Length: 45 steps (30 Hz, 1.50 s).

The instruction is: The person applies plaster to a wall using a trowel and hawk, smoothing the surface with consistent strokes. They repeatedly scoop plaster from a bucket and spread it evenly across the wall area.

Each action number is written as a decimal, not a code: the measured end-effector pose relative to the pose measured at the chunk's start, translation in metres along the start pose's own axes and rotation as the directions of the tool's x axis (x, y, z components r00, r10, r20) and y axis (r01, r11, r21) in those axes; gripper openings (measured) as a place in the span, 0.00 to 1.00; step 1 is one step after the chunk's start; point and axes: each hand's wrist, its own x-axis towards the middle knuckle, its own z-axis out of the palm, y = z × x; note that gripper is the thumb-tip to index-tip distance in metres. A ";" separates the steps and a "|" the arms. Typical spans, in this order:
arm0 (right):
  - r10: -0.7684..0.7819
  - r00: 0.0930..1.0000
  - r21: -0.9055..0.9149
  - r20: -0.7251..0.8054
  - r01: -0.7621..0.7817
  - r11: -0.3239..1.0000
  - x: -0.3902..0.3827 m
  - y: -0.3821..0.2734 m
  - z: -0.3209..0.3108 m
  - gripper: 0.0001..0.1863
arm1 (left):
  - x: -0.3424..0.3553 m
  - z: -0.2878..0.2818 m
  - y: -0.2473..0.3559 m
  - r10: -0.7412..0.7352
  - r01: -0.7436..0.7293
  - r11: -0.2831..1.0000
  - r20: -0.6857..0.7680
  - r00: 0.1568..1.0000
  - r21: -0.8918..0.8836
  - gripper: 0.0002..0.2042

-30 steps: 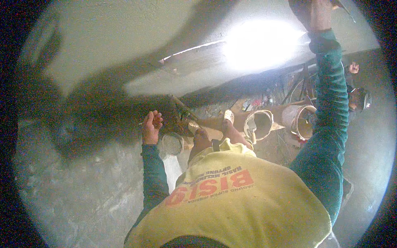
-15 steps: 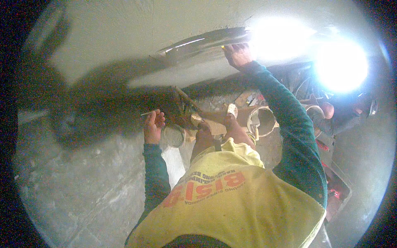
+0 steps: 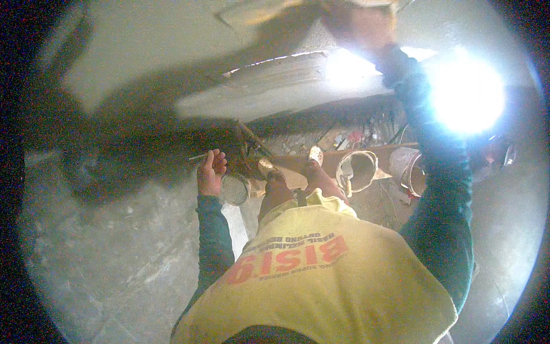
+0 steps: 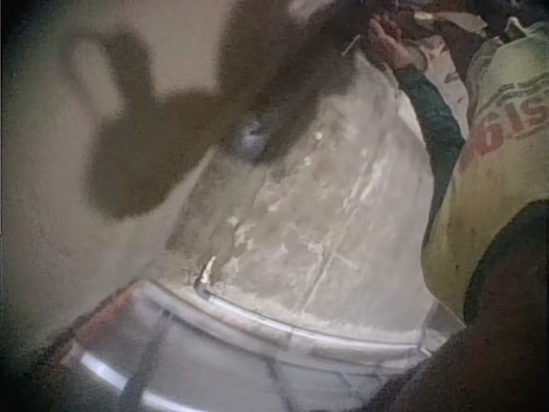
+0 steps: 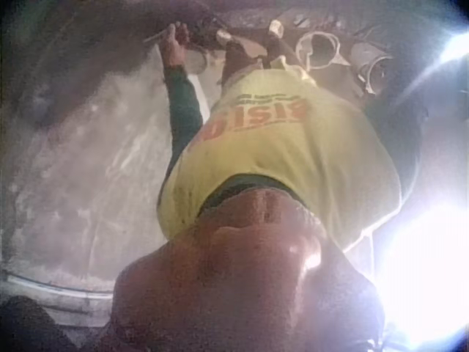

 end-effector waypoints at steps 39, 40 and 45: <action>0.277 0.542 0.275 -0.793 -0.087 0.958 0.007 0.132 -0.208 0.12 | 0.036 0.006 0.005 0.067 -0.032 0.972 0.143 0.987 -0.232 0.15; 0.227 0.582 0.248 -0.781 -0.044 0.968 -0.005 0.119 -0.167 0.11 | 0.026 -0.010 0.008 0.066 -0.045 0.979 0.100 0.993 -0.201 0.15; -0.042 0.897 -0.215 -0.440 -0.060 0.975 -0.053 0.038 -0.006 0.13 | 0.013 -0.002 0.025 0.095 -0.079 0.984 0.091 0.991 -0.158 0.15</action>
